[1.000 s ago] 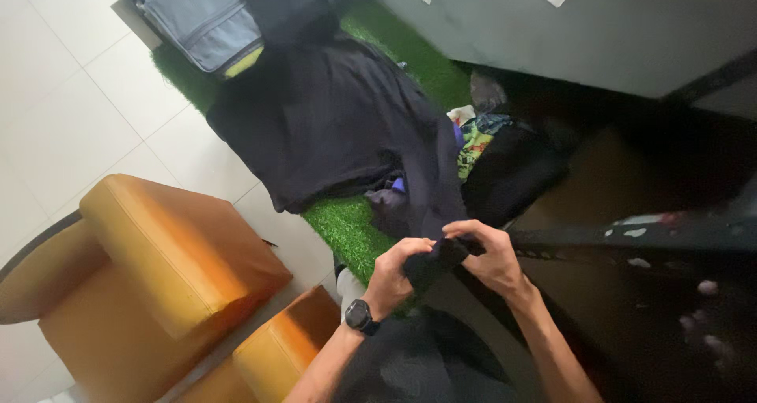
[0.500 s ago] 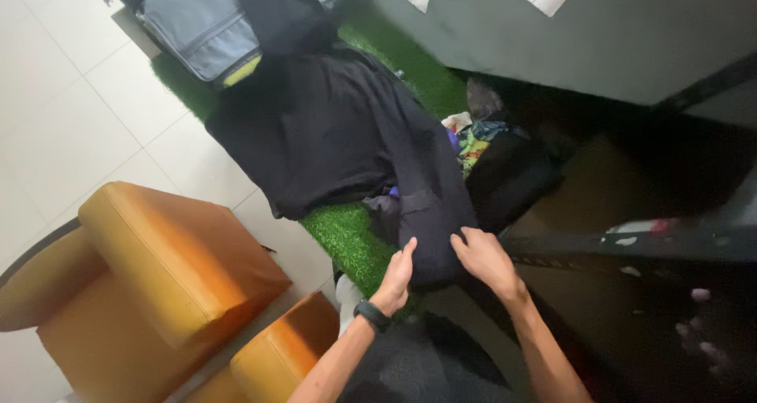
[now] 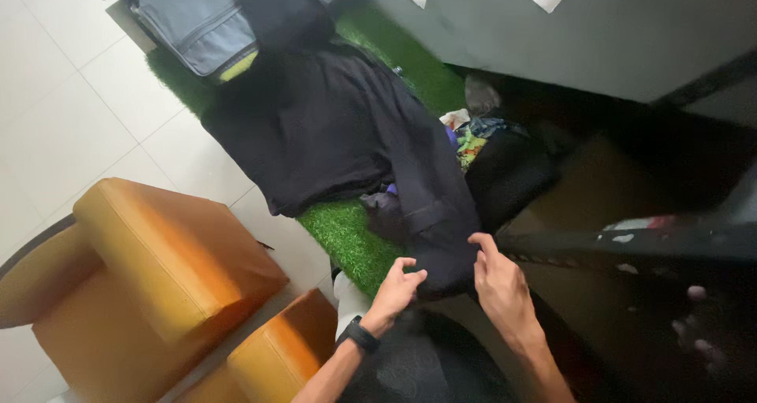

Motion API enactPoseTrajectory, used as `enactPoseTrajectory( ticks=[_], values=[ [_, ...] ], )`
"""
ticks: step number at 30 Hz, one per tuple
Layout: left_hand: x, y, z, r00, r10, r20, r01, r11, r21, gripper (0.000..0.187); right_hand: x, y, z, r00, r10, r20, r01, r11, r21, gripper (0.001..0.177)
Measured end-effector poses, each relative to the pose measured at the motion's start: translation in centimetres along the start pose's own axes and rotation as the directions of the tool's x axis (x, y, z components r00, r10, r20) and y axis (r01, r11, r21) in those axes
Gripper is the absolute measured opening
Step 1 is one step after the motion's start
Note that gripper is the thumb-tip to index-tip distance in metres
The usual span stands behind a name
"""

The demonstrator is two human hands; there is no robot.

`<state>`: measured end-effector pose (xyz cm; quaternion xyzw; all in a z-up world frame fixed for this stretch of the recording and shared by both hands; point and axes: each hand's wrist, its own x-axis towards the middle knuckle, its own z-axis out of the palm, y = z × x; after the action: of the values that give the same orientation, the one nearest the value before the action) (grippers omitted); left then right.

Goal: The person folds a black shirt on a green surface and places it into a suitcase.

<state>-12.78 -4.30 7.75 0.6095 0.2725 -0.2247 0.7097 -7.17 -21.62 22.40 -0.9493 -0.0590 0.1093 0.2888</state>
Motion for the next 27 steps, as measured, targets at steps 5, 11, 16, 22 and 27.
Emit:
enactPoseTrajectory(
  ticks=[5,11,16,22,27],
  values=[
    [-1.0,-0.7,0.2,0.968,0.214,0.127,-0.219,0.976,0.020,0.030,-0.5,1.2,-0.5,0.997,0.055,0.057,-0.058,0.997,0.058,0.020],
    [-2.1,-0.4,0.9,0.892,0.395,0.220,-0.414,0.909,0.047,0.028,-1.7,1.2,-1.6,0.982,-0.161,0.097,0.165,0.986,-0.032,0.031],
    [-5.3,2.7,0.7,0.787,0.562,0.254,-0.616,0.738,0.275,0.055,-1.5,2.0,-1.3,0.909,-0.406,0.100,0.416,0.855,-0.311,0.056],
    [-7.6,5.1,1.5,0.799,0.580,0.158,-0.551,0.601,0.579,0.037,-1.5,2.9,-1.1,0.892,-0.449,0.040,0.423,0.803,-0.420,0.029],
    [-7.7,5.9,0.0,0.279,0.908,0.313,-0.737,-0.007,0.676,0.039,-1.3,1.3,-1.9,0.946,-0.319,0.049,0.300,0.813,-0.499,0.026]
  ],
)
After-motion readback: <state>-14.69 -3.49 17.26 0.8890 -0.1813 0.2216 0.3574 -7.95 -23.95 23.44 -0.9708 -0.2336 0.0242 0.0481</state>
